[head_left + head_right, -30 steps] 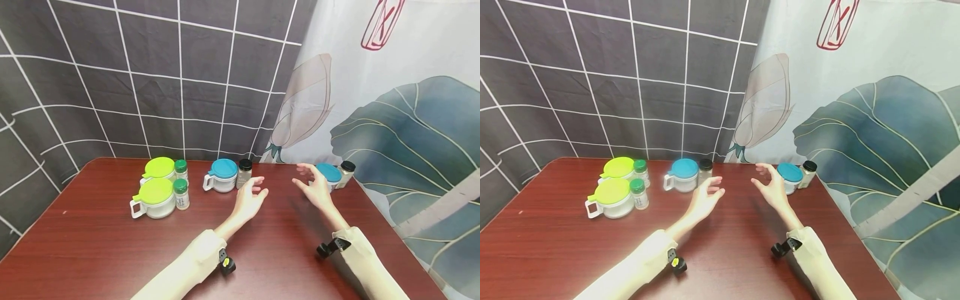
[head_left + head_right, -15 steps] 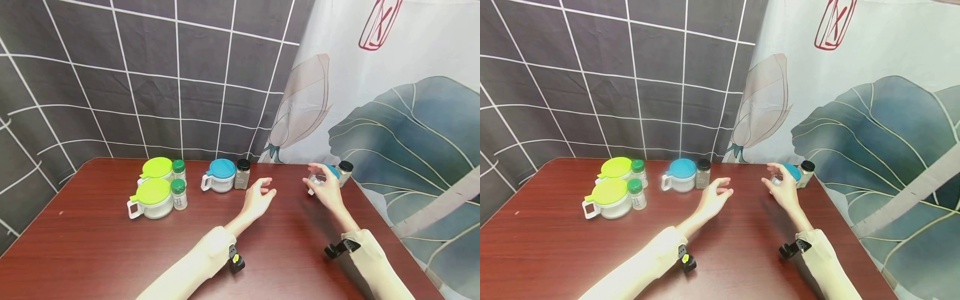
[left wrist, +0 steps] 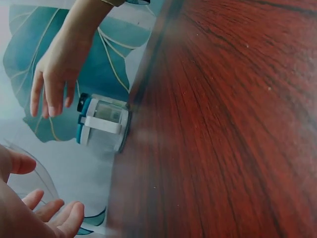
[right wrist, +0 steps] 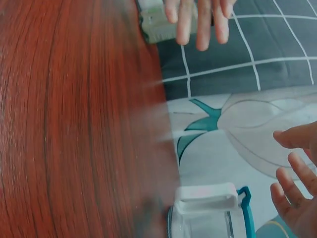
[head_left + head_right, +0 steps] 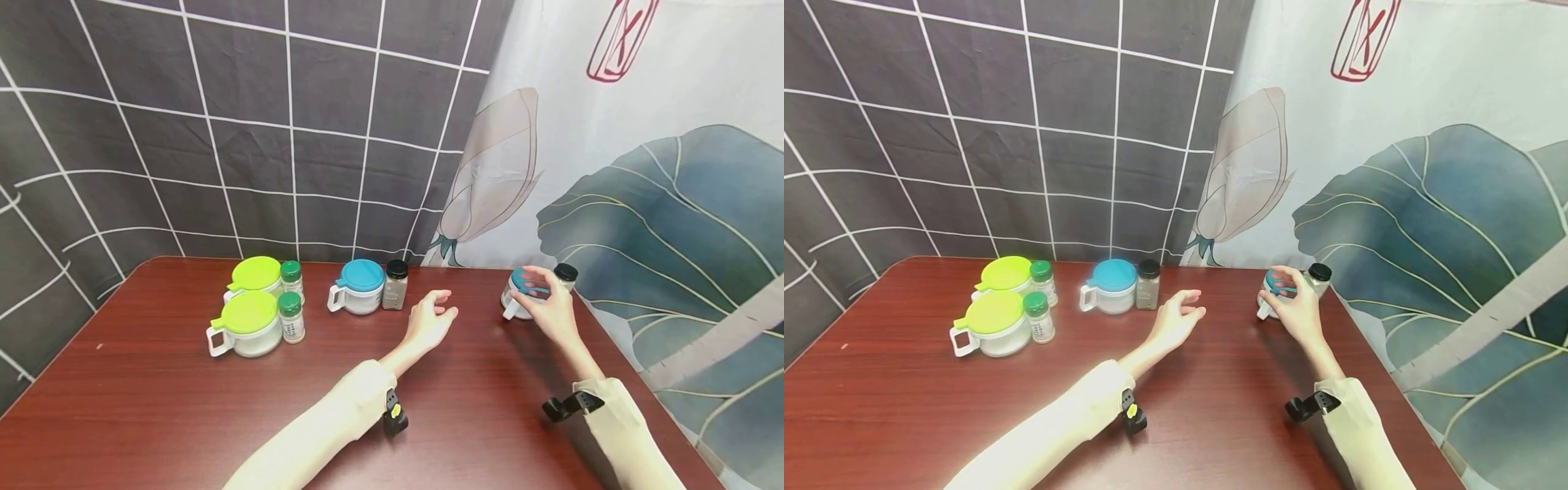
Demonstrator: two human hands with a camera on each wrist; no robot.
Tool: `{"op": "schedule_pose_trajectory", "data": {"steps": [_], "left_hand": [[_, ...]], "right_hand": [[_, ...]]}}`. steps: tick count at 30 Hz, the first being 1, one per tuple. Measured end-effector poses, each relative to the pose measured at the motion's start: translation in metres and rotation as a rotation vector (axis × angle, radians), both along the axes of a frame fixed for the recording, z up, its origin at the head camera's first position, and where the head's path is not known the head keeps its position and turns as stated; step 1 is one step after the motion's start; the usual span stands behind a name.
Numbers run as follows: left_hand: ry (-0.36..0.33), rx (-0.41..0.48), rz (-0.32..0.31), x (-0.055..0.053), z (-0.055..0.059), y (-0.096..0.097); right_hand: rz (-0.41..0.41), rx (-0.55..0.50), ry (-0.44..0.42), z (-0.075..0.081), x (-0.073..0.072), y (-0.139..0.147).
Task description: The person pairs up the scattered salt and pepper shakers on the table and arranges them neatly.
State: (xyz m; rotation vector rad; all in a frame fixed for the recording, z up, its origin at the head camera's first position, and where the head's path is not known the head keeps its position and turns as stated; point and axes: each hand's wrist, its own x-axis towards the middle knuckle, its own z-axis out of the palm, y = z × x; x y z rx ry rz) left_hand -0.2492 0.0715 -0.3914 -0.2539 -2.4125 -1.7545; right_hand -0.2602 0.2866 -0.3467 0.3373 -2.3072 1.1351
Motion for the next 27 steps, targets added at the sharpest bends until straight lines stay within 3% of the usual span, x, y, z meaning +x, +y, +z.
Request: {"op": "schedule_pose_trajectory", "data": {"steps": [4, 12, 27], "left_hand": [[-0.021, -0.005, 0.004, -0.005, -0.002, 0.002], [-0.022, -0.017, 0.011, -0.017, -0.006, 0.011], [-0.066, -0.013, 0.003, -0.028, -0.004, 0.030]], "right_hand": [[0.009, 0.008, 0.016, 0.000, -0.003, 0.005], [-0.043, 0.006, 0.001, -0.020, -0.028, 0.037], [-0.108, -0.026, 0.010, -0.023, -0.035, 0.062]]}}
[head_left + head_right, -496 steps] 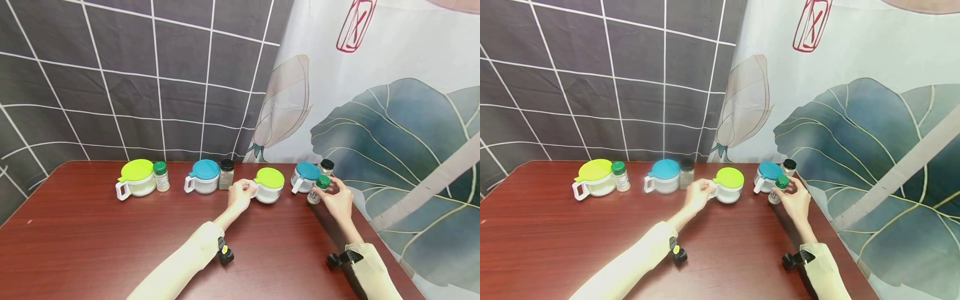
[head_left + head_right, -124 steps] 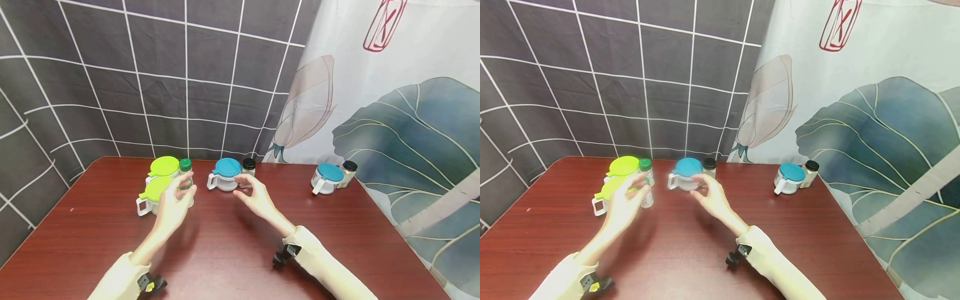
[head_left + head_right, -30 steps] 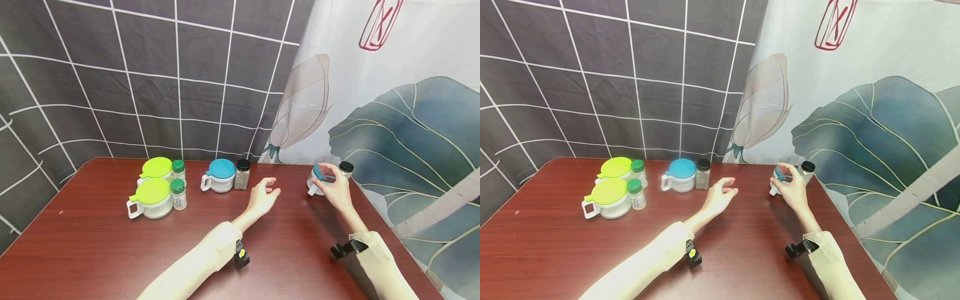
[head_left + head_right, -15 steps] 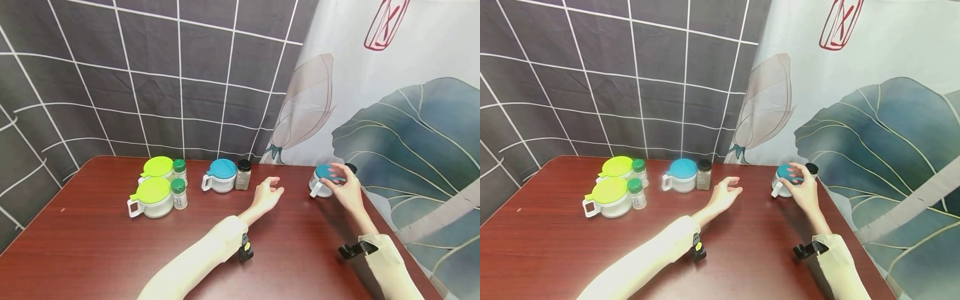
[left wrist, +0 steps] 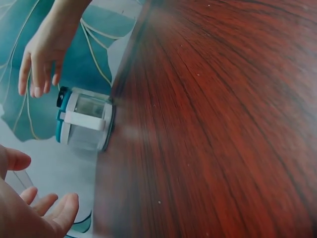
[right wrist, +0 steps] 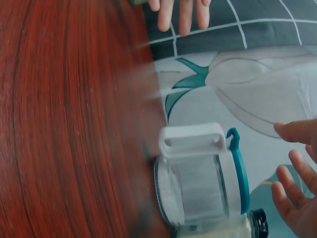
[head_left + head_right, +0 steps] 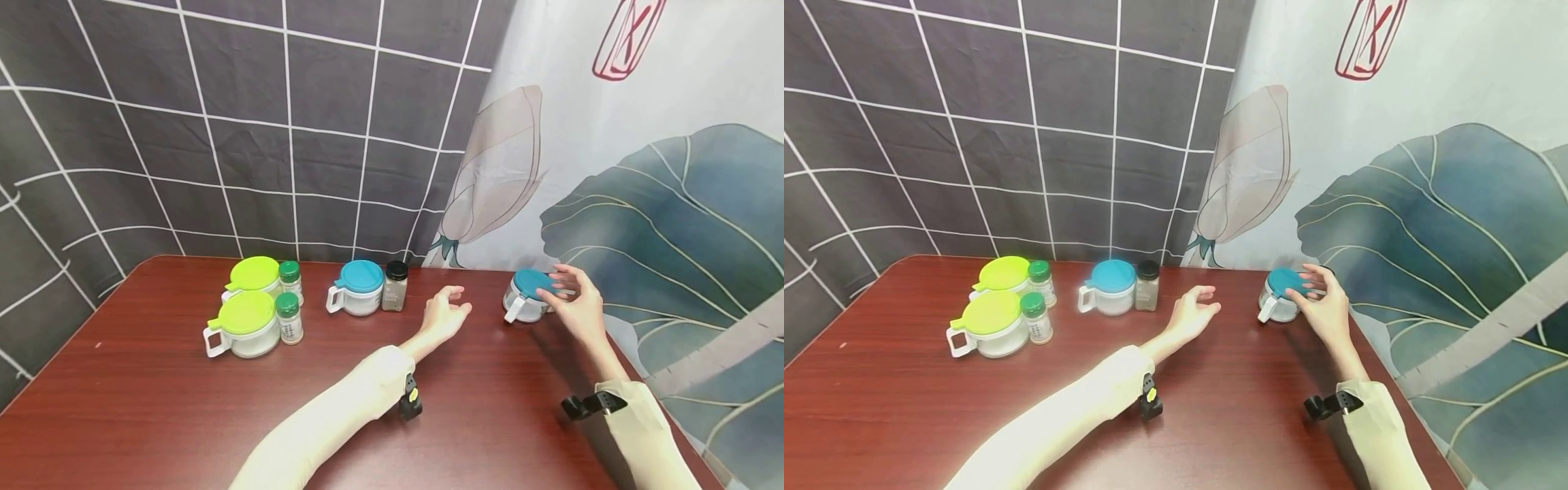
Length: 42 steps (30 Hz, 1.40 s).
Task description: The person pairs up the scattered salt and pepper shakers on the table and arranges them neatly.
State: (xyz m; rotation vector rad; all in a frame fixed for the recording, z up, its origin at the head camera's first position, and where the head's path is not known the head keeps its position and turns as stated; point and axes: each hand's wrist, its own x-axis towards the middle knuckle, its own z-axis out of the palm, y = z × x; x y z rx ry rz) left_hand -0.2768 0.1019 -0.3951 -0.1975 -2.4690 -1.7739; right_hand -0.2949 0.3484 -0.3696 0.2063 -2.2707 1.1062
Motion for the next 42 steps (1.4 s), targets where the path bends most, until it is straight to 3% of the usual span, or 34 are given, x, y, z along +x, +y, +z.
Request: {"op": "schedule_pose_trajectory", "data": {"steps": [8, 14, 23, 33, 42], "left_hand": [[-0.002, 0.061, -0.035, -0.006, -0.003, 0.012], [-0.024, 0.094, -0.073, -0.008, -0.004, 0.019], [-0.029, 0.104, -0.039, -0.013, -0.004, 0.031], [-0.048, 0.091, -0.035, -0.011, -0.007, 0.046], [-0.079, 0.073, -0.034, -0.009, -0.011, 0.057]], "right_hand": [[-0.004, -0.003, -0.005, -0.001, -0.004, 0.012], [-0.088, 0.006, -0.010, -0.001, -0.004, 0.017], [-0.161, -0.007, -0.035, 0.000, -0.008, 0.028], [-0.258, -0.024, -0.150, -0.009, -0.011, 0.041], [-0.245, -0.054, -0.267, -0.013, -0.012, 0.048]]}}
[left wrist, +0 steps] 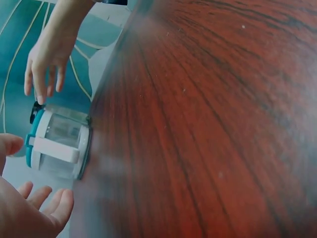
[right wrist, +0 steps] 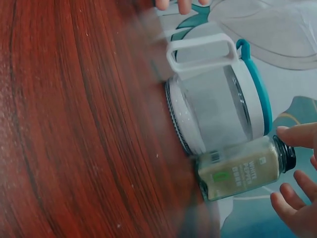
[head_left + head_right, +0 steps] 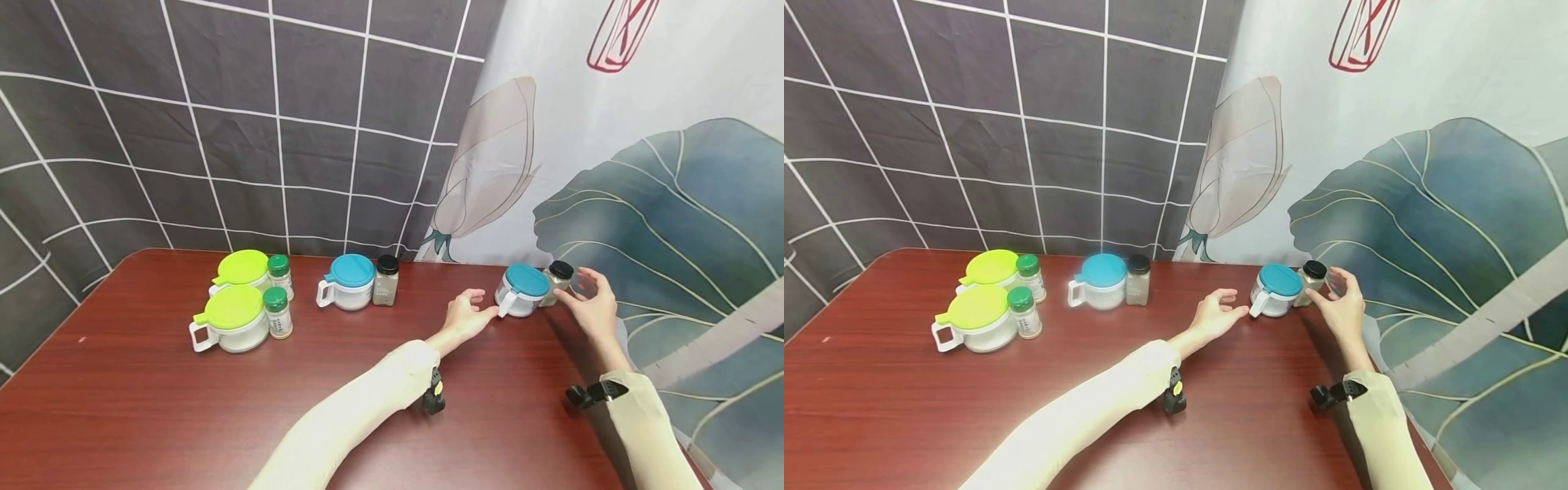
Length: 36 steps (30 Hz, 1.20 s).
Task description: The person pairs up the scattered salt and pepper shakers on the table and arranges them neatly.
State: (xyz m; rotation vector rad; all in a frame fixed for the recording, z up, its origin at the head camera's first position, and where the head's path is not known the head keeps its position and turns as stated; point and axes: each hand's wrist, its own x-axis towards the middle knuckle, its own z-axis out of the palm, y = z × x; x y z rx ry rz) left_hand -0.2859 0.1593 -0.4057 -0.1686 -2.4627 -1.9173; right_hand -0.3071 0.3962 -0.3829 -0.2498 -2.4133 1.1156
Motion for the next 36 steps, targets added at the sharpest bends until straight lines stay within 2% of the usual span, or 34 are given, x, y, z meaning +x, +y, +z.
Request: {"op": "schedule_pose_trajectory", "data": {"steps": [6, 15, 20, 26, 32, 36], "left_hand": [[-0.016, -0.008, 0.019, 0.000, -0.003, 0.006], [-0.002, -0.008, 0.007, 0.003, -0.005, 0.016], [0.013, -0.005, 0.010, 0.004, -0.007, 0.021], [0.007, -0.020, -0.022, 0.004, -0.008, 0.026], [0.008, -0.044, -0.036, 0.002, -0.008, 0.028], [0.021, -0.058, -0.049, 0.000, -0.009, 0.030]], "right_hand": [[0.034, -0.022, -0.050, -0.005, -0.003, 0.003], [0.058, -0.032, -0.097, -0.007, -0.008, 0.007], [0.087, -0.020, -0.088, -0.007, -0.012, 0.009], [0.136, -0.014, -0.073, -0.008, -0.015, 0.012], [0.198, -0.047, -0.060, -0.009, -0.017, 0.013], [0.186, -0.045, -0.072, -0.009, -0.018, 0.012]]}}
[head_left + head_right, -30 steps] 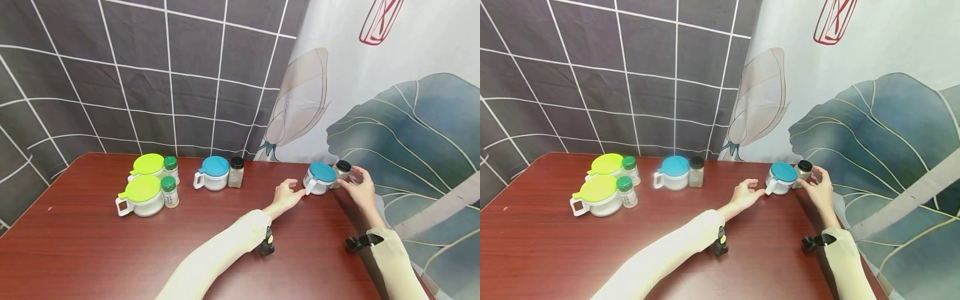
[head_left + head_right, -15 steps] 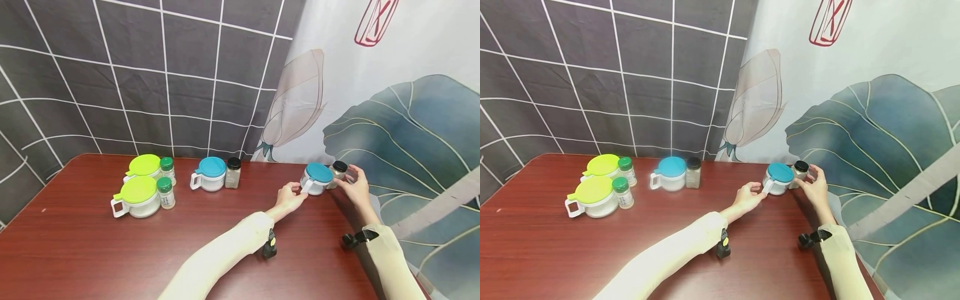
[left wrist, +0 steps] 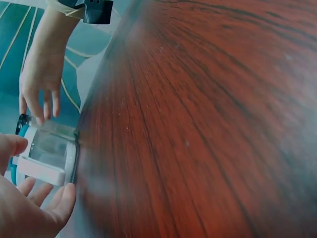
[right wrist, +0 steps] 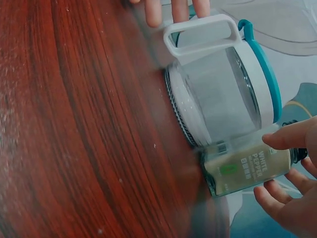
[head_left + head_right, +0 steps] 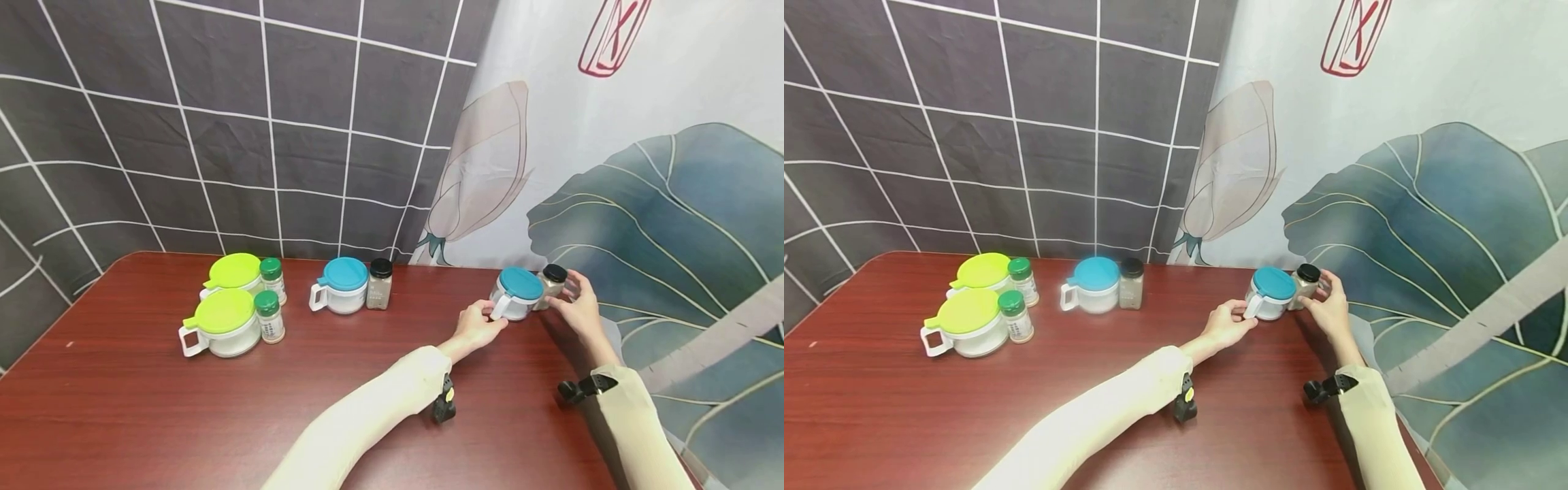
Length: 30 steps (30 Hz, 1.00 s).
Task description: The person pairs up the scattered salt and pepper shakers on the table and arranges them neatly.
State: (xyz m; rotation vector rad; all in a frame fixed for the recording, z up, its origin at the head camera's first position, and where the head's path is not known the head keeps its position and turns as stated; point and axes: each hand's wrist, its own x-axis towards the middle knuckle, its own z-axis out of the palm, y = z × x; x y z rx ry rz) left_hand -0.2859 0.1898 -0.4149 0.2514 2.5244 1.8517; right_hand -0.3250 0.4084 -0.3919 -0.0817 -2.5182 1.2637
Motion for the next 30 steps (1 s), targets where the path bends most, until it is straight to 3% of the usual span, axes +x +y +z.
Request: {"op": "schedule_pose_trajectory", "data": {"steps": [12, 16, 22, 30], "left_hand": [[0.058, -0.077, -0.058, -0.005, 0.001, 0.002], [0.036, -0.112, -0.100, -0.008, 0.002, -0.002], [0.012, -0.172, -0.157, -0.013, 0.006, -0.009], [0.048, -0.169, -0.067, -0.013, 0.005, -0.015]], "right_hand": [[-0.069, 0.012, -0.021, -0.001, -0.004, -0.007], [-0.075, 0.060, -0.052, 0.000, -0.005, -0.010], [-0.093, 0.095, -0.016, -0.004, -0.006, -0.013], [-0.080, -0.004, -0.063, -0.007, -0.006, -0.014]]}}
